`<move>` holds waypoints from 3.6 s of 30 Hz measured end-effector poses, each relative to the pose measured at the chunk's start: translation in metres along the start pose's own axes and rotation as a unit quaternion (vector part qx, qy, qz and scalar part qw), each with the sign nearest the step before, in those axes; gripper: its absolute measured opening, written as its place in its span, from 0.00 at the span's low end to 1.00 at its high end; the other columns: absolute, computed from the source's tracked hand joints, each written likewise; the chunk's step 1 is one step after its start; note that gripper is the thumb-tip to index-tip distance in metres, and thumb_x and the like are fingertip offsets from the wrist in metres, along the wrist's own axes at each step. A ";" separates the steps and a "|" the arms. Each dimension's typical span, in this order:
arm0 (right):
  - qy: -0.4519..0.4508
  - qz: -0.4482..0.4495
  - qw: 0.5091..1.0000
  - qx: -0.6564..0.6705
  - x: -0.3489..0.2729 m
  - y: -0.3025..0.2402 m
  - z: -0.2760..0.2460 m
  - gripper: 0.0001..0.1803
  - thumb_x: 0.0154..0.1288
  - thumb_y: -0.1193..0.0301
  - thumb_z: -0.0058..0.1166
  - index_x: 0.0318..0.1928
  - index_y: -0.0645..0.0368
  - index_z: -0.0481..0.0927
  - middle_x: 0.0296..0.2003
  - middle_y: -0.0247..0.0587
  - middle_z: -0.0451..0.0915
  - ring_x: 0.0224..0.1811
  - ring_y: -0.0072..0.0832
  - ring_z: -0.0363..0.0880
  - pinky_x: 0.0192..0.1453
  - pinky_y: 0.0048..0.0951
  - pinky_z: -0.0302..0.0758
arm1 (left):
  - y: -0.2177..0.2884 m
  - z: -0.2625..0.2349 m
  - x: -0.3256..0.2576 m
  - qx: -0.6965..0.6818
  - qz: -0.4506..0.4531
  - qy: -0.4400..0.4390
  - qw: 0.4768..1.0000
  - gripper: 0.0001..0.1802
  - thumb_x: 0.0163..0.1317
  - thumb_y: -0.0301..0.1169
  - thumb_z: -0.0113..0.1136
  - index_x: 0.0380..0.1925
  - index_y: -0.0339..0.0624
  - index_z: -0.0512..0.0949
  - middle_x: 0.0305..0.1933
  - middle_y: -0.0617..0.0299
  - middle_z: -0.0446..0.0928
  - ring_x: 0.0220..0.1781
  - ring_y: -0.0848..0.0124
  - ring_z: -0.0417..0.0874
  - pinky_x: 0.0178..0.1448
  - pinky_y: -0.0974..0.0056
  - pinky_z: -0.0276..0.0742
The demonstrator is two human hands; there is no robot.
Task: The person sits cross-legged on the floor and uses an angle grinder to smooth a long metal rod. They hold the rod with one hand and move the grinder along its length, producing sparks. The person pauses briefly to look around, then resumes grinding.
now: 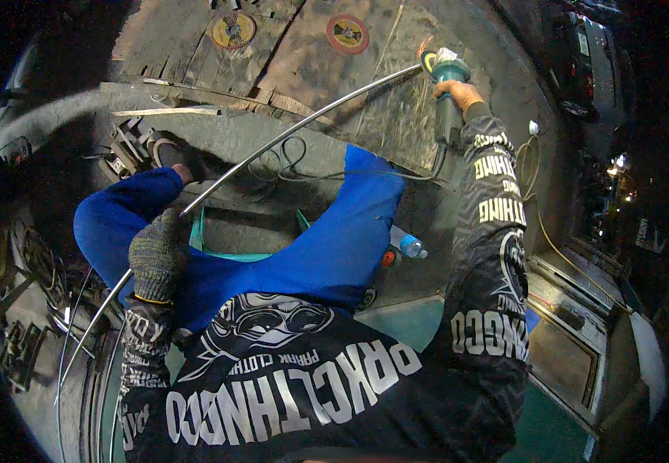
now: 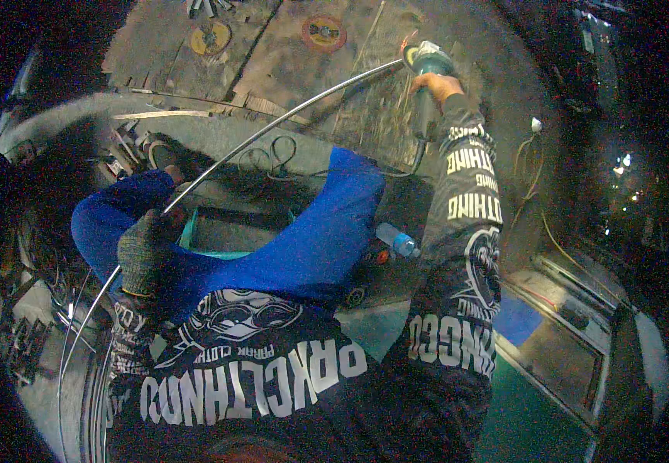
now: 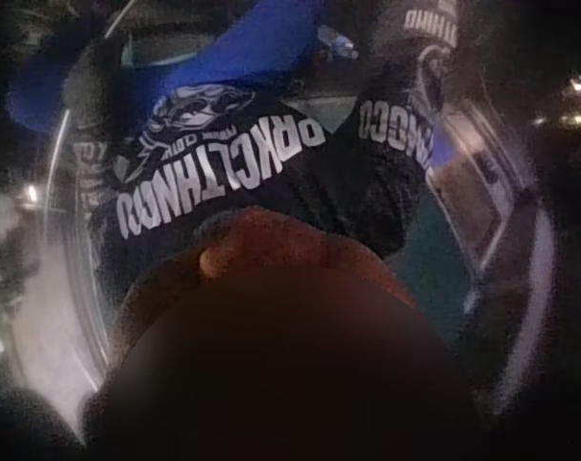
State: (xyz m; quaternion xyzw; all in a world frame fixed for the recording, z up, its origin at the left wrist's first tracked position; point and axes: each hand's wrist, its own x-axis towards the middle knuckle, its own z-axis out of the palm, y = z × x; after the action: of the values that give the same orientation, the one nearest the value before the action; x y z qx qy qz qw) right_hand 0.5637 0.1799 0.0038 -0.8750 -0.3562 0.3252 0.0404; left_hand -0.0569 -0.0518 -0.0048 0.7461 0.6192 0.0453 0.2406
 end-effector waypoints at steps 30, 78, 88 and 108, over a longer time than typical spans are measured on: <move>-0.064 -0.155 0.976 -0.137 -0.156 -0.040 0.103 0.34 0.35 0.50 0.72 0.33 0.71 0.86 0.40 0.57 0.86 0.42 0.43 0.86 0.49 0.38 0.81 | -0.003 0.000 -0.010 0.003 0.003 0.012 1.000 0.11 0.70 0.41 0.52 0.39 0.47 0.78 0.28 0.50 0.82 0.33 0.48 0.85 0.34 0.44 0.78; -0.041 -0.140 0.964 -0.223 -0.149 -0.055 0.071 0.37 0.34 0.50 0.74 0.37 0.73 0.86 0.40 0.53 0.86 0.41 0.43 0.85 0.46 0.37 0.81 | -0.002 0.000 -0.008 0.008 0.016 0.052 0.998 0.10 0.69 0.41 0.57 0.39 0.48 0.78 0.30 0.53 0.81 0.31 0.49 0.84 0.32 0.47 0.77; 0.009 -0.008 0.994 -0.104 0.001 -0.018 -0.005 0.39 0.32 0.54 0.73 0.45 0.70 0.85 0.48 0.50 0.84 0.47 0.38 0.83 0.49 0.37 0.78 | 0.004 -0.002 0.001 0.045 0.013 0.059 0.997 0.11 0.69 0.41 0.58 0.35 0.46 0.78 0.31 0.54 0.81 0.32 0.51 0.83 0.33 0.48 0.77; 0.022 -0.060 0.998 -0.026 -0.025 -0.038 0.040 0.28 0.32 0.60 0.73 0.35 0.68 0.86 0.38 0.47 0.84 0.37 0.37 0.82 0.42 0.36 0.77 | -0.004 -0.003 -0.006 0.035 0.016 0.049 0.998 0.09 0.66 0.41 0.60 0.35 0.50 0.78 0.28 0.56 0.80 0.29 0.52 0.83 0.31 0.48 0.76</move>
State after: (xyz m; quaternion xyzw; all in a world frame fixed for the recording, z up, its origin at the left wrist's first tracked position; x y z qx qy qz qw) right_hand 0.5037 0.1855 -0.0032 -0.8599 -0.4155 0.2931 0.0453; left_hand -0.0630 -0.0560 -0.0020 0.7608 0.6194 0.0640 0.1826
